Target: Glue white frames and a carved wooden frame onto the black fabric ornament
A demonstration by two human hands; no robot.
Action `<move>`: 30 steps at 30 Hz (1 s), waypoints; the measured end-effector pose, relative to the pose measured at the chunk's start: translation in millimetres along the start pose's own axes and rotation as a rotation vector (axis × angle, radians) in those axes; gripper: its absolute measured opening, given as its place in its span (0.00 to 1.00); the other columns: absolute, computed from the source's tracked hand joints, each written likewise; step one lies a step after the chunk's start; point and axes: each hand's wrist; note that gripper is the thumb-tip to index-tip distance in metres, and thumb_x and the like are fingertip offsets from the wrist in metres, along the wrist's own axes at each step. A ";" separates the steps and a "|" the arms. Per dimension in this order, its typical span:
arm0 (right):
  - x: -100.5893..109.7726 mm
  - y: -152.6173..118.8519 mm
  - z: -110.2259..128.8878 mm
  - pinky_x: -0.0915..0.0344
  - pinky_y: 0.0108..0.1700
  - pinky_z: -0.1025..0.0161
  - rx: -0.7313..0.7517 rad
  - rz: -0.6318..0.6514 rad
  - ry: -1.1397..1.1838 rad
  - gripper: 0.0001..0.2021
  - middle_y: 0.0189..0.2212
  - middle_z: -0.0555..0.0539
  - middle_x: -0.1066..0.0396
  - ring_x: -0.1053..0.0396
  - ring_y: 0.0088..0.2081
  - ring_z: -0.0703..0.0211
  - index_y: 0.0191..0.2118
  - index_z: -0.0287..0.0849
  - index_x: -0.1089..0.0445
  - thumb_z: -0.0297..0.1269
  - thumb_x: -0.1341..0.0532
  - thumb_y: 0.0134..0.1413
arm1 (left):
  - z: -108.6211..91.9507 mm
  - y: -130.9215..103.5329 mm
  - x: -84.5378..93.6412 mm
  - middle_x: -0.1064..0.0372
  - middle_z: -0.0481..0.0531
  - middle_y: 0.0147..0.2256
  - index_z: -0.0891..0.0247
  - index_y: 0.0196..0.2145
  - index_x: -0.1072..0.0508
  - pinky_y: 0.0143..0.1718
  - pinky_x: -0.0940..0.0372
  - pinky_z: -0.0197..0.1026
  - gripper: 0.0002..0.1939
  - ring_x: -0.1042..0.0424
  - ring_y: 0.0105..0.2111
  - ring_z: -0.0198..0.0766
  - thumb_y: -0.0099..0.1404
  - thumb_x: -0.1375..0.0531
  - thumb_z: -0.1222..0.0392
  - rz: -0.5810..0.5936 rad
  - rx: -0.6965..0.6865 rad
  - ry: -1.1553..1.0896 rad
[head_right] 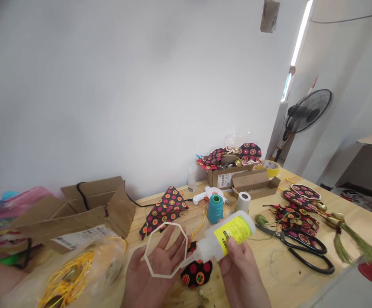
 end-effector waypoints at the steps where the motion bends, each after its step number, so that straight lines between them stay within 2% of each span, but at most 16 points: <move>1: -3.6 -1.9 -5.4 0.34 0.35 0.62 -0.022 0.007 0.029 0.14 0.30 0.50 0.26 0.30 0.33 0.57 0.31 0.45 0.28 0.45 0.31 0.35 | 1.6 0.2 1.9 0.35 0.61 0.50 0.63 0.49 0.32 0.52 0.46 0.46 0.27 0.39 0.53 0.47 0.51 0.46 0.51 -0.008 -0.014 -0.008; 4: -12.9 -6.1 -26.0 0.34 0.39 0.60 -0.065 0.035 0.068 0.17 0.32 0.46 0.25 0.29 0.35 0.55 0.33 0.44 0.27 0.45 0.31 0.34 | 12.0 1.1 11.6 0.32 0.57 0.48 0.60 0.48 0.31 0.52 0.45 0.44 0.22 0.37 0.51 0.42 0.55 0.47 0.57 -0.035 -0.080 -0.013; 7: -18.4 -4.2 -51.2 0.33 0.37 0.61 -0.031 0.006 0.089 0.16 0.29 0.47 0.24 0.28 0.33 0.56 0.30 0.42 0.28 0.43 0.30 0.33 | 29.7 4.6 20.6 0.29 0.55 0.45 0.59 0.46 0.29 0.52 0.45 0.43 0.18 0.33 0.47 0.41 0.57 0.48 0.64 -0.133 -0.112 -0.008; 10: -22.2 2.2 -72.9 0.32 0.34 0.62 0.027 -0.081 0.128 0.15 0.26 0.52 0.25 0.28 0.28 0.59 0.29 0.43 0.31 0.39 0.29 0.32 | 44.6 10.9 22.0 0.25 0.55 0.38 0.59 0.38 0.24 0.51 0.43 0.44 0.13 0.29 0.42 0.41 0.57 0.46 0.61 -0.329 -0.145 -0.113; 12: -24.7 7.0 -81.1 0.32 0.34 0.62 0.017 -0.096 0.154 0.14 0.26 0.54 0.25 0.28 0.27 0.60 0.31 0.44 0.32 0.38 0.30 0.35 | 46.3 14.7 19.6 0.24 0.54 0.31 0.60 0.35 0.24 0.48 0.39 0.44 0.13 0.27 0.37 0.40 0.58 0.47 0.62 -0.478 -0.190 -0.158; 14: -27.1 11.2 -84.0 0.32 0.34 0.63 0.008 -0.086 0.162 0.14 0.26 0.54 0.25 0.28 0.29 0.61 0.32 0.44 0.33 0.38 0.31 0.37 | 41.6 17.3 15.7 0.24 0.53 0.28 0.61 0.37 0.25 0.43 0.36 0.43 0.14 0.27 0.32 0.38 0.60 0.49 0.65 -0.603 -0.241 -0.130; 16: -29.3 14.5 -83.9 0.32 0.35 0.63 0.012 -0.086 0.163 0.15 0.27 0.54 0.25 0.28 0.30 0.61 0.33 0.44 0.34 0.37 0.31 0.37 | 35.1 19.2 10.2 0.25 0.53 0.28 0.61 0.40 0.27 0.38 0.34 0.42 0.15 0.27 0.30 0.37 0.60 0.50 0.67 -0.670 -0.279 -0.093; 20: -34.4 19.4 -82.0 0.32 0.36 0.62 -0.017 -0.079 0.185 0.15 0.28 0.54 0.25 0.28 0.31 0.59 0.35 0.44 0.35 0.38 0.32 0.39 | 30.8 24.3 -4.3 0.26 0.53 0.27 0.62 0.38 0.28 0.37 0.32 0.41 0.16 0.26 0.31 0.37 0.59 0.52 0.71 -0.691 -0.327 -0.145; 23: -39.1 23.8 -82.0 0.32 0.36 0.62 -0.036 -0.068 0.222 0.16 0.29 0.53 0.25 0.28 0.32 0.59 0.37 0.44 0.35 0.39 0.33 0.40 | 33.4 26.5 -8.9 0.26 0.50 0.30 0.61 0.33 0.30 0.39 0.32 0.38 0.21 0.26 0.34 0.35 0.50 0.52 0.82 -0.734 -0.403 -0.102; 26: -41.6 27.9 -84.0 0.32 0.37 0.62 -0.015 -0.076 0.250 0.16 0.30 0.54 0.25 0.28 0.33 0.59 0.38 0.44 0.35 0.40 0.34 0.42 | 36.2 24.3 -1.9 0.26 0.46 0.33 0.58 0.34 0.31 0.41 0.33 0.35 0.26 0.26 0.36 0.32 0.45 0.48 0.86 -0.744 -0.436 0.069; 30: -39.0 30.6 -84.5 0.33 0.34 0.62 -0.030 -0.098 0.239 0.15 0.26 0.54 0.26 0.27 0.33 0.57 0.35 0.43 0.35 0.41 0.33 0.41 | 41.3 16.5 17.2 0.27 0.44 0.38 0.54 0.37 0.31 0.47 0.36 0.39 0.23 0.30 0.44 0.37 0.47 0.39 0.78 -0.727 -0.398 0.328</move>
Point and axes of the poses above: each hand's wrist, its own y-axis towards the middle knuckle, its own x-axis out of the back of the hand, z = x × y
